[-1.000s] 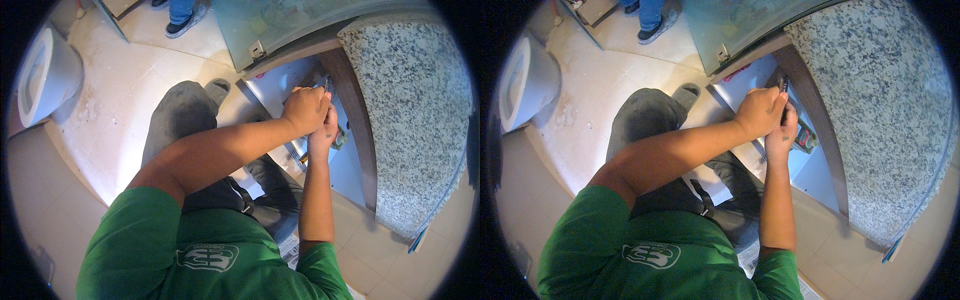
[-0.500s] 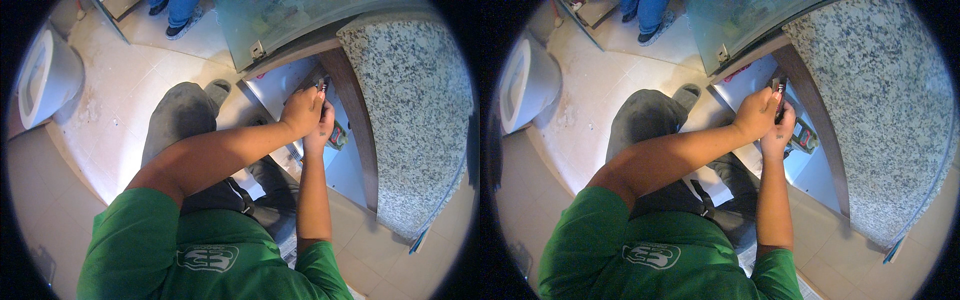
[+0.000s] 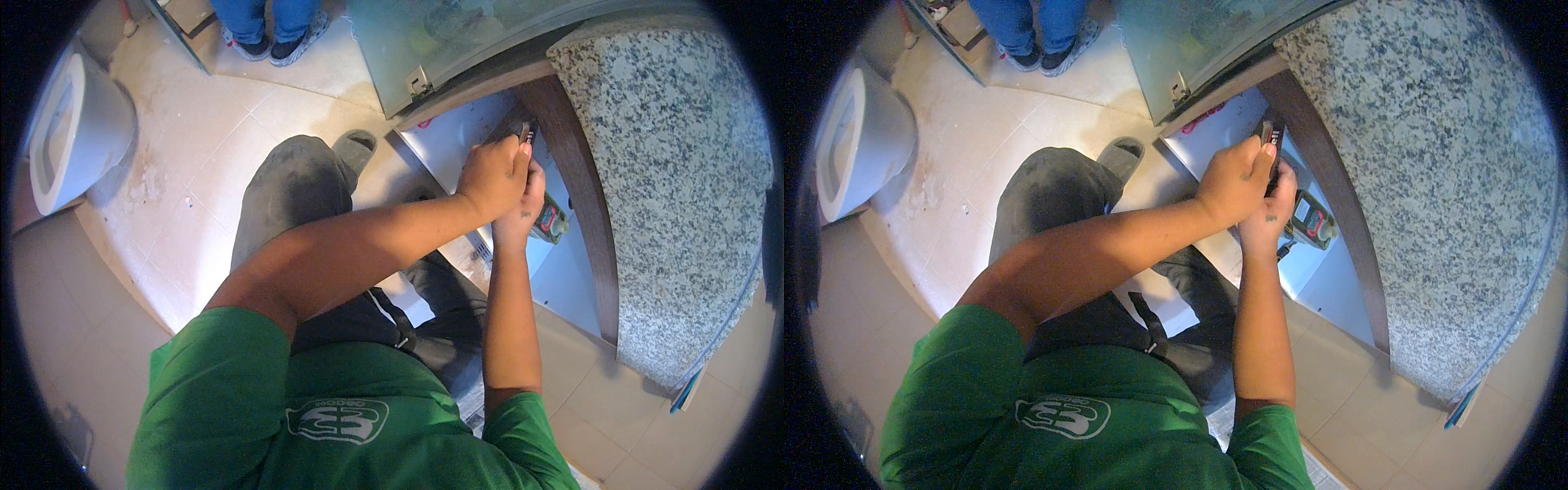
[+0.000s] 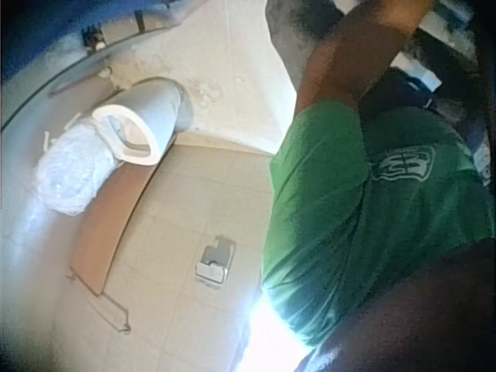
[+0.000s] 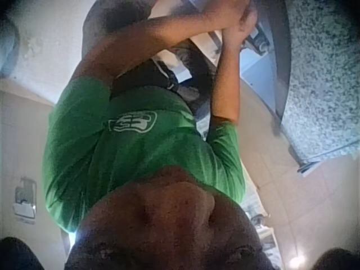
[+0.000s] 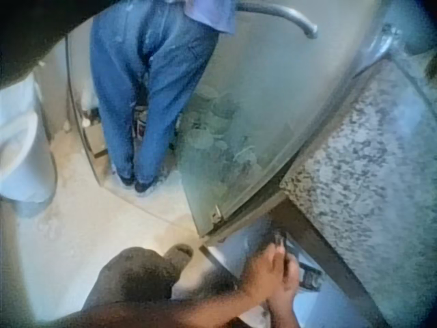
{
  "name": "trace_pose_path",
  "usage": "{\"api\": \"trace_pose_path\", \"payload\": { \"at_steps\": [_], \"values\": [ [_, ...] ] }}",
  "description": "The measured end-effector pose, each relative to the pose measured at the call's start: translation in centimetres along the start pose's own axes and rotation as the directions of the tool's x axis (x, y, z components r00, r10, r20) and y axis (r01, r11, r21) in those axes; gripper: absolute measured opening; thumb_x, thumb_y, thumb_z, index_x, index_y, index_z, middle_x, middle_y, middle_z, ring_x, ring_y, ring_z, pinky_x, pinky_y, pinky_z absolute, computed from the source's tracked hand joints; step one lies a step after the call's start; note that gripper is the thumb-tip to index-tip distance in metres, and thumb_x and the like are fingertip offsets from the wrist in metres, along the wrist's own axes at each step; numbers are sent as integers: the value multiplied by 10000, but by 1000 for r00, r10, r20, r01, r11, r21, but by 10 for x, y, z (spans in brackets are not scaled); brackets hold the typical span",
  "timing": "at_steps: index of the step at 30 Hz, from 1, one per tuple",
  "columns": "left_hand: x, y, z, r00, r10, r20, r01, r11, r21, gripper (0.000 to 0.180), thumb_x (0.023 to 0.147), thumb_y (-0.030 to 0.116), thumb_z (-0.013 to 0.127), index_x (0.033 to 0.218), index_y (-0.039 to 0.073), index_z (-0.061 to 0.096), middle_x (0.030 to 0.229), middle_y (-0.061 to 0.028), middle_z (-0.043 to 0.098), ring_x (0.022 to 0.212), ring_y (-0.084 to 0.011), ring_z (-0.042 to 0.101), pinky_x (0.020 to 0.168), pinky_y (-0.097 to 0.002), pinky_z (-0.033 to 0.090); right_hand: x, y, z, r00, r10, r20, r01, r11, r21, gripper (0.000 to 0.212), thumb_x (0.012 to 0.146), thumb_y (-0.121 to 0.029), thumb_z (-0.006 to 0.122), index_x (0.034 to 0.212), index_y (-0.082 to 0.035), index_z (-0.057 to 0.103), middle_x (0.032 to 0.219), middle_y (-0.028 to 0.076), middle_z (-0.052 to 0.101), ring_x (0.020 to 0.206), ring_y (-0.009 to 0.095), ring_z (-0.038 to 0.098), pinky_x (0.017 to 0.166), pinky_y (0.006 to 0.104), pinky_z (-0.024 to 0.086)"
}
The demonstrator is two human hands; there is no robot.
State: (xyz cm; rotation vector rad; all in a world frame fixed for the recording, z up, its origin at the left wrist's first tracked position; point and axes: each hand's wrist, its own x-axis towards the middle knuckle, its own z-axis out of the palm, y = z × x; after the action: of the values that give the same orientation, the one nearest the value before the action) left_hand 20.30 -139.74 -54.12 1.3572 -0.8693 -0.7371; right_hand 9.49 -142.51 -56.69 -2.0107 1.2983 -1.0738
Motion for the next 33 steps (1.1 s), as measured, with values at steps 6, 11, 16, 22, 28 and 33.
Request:
{"api": "trace_pose_path", "payload": {
  "at_steps": [6,11,16,22,28,33],
  "values": [
    [8,-9,3,992,117,-44,-115,992,55,353,1012,286,513,823,-8,559,751,-293,618,756,-496,621,676,-567,470,4,-10,4,997,70,32,-73,992,100,329,908,-156,716,1174,3,607,1075,102,649,946,173,610,850,316,486],
    [19,-10,2,979,199,-42,-193,974,115,358,1010,279,498,812,-10,569,769,-281,633,781,-499,611,743,-589,456,3,-22,9,999,46,19,-47,993,106,289,920,-143,699,1154,-1,606,1061,94,650,947,173,606,854,311,486],
    [17,-12,1,971,240,-6,-235,958,163,368,1017,280,485,816,-17,569,787,-281,631,795,-492,612,742,-580,458,0,-15,11,999,28,-26,-25,993,117,289,913,-159,701,1135,0,607,1037,98,653,945,181,606,857,321,484],
    [21,-21,5,995,98,-19,-97,995,22,375,1030,317,487,859,-3,580,816,-267,633,810,-487,611,723,-549,475,6,-9,17,998,63,-28,-61,996,65,342,903,-201,715,1146,11,601,1008,113,647,936,205,604,853,344,478],
    [28,-32,7,991,131,15,-131,991,-16,379,1029,326,500,860,-6,576,836,-279,629,817,-488,613,733,-541,481,17,6,22,998,-38,-46,39,999,20,381,890,-206,727,1169,14,589,1029,144,639,937,246,614,851,375,485],
    [26,-29,1,987,155,31,-156,987,32,396,1027,342,508,851,-4,582,827,-284,610,805,-491,599,728,-544,478,16,19,24,999,44,-15,-42,993,108,381,892,-189,723,1188,10,587,1099,154,636,973,252,617,891,373,484]
  ]
}}
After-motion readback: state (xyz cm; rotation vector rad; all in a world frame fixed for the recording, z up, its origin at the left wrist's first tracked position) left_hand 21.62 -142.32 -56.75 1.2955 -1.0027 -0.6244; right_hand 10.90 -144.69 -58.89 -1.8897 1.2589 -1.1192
